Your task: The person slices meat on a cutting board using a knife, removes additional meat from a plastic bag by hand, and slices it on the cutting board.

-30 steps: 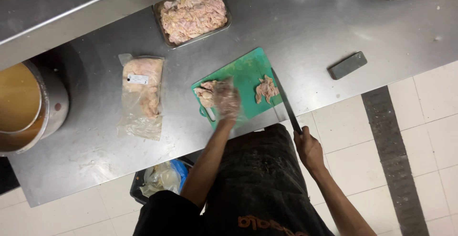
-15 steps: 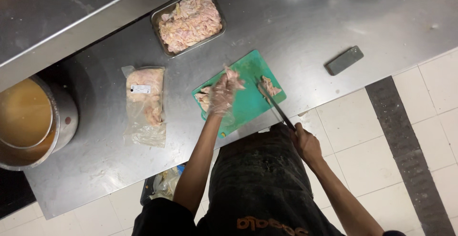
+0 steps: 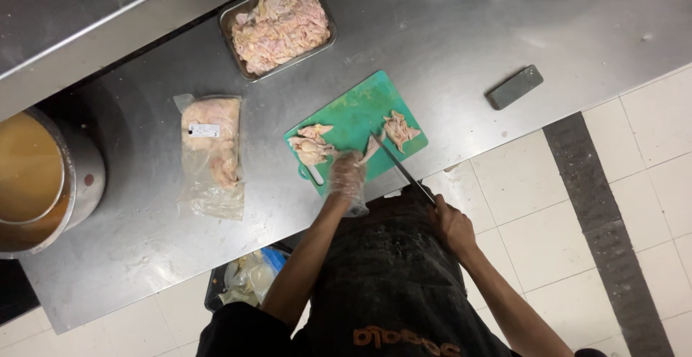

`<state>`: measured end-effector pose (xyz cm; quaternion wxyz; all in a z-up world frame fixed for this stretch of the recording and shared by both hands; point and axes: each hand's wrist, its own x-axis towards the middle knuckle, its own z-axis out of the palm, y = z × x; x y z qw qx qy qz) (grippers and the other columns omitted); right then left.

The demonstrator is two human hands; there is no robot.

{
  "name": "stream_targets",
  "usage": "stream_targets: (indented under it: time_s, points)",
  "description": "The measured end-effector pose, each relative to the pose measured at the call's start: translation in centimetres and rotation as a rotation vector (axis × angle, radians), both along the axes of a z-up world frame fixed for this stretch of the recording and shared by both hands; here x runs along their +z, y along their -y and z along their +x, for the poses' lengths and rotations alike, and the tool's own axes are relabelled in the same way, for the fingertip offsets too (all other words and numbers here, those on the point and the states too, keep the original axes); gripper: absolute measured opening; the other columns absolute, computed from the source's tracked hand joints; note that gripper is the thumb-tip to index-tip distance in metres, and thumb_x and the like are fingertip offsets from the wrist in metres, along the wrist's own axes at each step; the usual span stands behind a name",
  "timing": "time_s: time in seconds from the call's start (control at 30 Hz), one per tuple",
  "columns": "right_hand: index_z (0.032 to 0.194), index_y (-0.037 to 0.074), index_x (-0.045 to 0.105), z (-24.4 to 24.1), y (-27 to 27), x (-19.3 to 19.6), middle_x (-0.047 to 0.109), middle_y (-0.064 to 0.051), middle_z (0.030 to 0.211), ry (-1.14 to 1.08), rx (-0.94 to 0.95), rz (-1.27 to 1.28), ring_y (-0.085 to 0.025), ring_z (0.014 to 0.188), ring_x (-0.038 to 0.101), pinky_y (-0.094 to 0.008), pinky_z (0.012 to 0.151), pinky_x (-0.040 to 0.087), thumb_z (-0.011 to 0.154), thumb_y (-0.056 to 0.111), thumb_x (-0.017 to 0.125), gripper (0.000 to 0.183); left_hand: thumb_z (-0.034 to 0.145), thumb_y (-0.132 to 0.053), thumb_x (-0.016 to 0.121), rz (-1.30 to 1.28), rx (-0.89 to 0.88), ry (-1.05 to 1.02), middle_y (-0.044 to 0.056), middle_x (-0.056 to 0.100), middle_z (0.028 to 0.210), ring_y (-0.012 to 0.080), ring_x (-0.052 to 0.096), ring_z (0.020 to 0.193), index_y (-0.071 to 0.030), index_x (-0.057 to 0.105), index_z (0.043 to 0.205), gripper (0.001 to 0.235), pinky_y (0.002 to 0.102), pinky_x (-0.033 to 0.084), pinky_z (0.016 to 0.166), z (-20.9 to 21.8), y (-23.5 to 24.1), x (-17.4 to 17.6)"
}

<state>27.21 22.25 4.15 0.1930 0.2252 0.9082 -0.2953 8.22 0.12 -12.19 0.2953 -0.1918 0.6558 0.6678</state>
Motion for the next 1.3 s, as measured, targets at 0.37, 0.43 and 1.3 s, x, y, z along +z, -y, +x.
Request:
stream_targets:
  time_s: [0.37,0.43,1.3]
  points:
    - [0.134,0.004,0.047,0.9,0.8,-3.4,0.074,-0.023,0.084,-0.150,0.104,0.020,-0.045,0.065,0.069,-0.053,0.056,0.055,0.099,0.029,0.060,0.045,0.093,-0.013,0.067,0.133,-0.028,-0.369,0.006,0.069,0.092,0.0275,0.064,0.086,-0.009,0.064,0.095,0.004,0.042,0.055,0.080,-1.5,-3.5,5.3]
    - [0.134,0.004,0.048,0.3,1.3,-5.3,0.074,-0.022,0.083,-0.118,0.067,0.009,-0.045,0.067,0.069,-0.054,0.057,0.055,0.099,0.028,0.061,0.046,0.087,-0.014,0.070,-0.196,-0.147,-0.615,0.008,0.072,0.089,0.0270,0.068,0.082,-0.012,0.071,0.089,0.003,0.041,0.056,0.077,-1.7,-3.6,4.2]
    - [0.116,0.008,0.047,-4.3,-0.8,-1.7,0.073,-0.022,0.080,-0.178,0.035,-0.002,-0.045,0.064,0.069,-0.054,0.056,0.054,0.103,0.027,0.057,0.025,0.091,-0.011,0.073,-0.571,-0.495,-0.903,0.012,0.071,0.089,0.0317,0.069,0.084,-0.012,0.068,0.095,0.006,0.045,0.056,0.076,-0.3,-5.6,6.0]
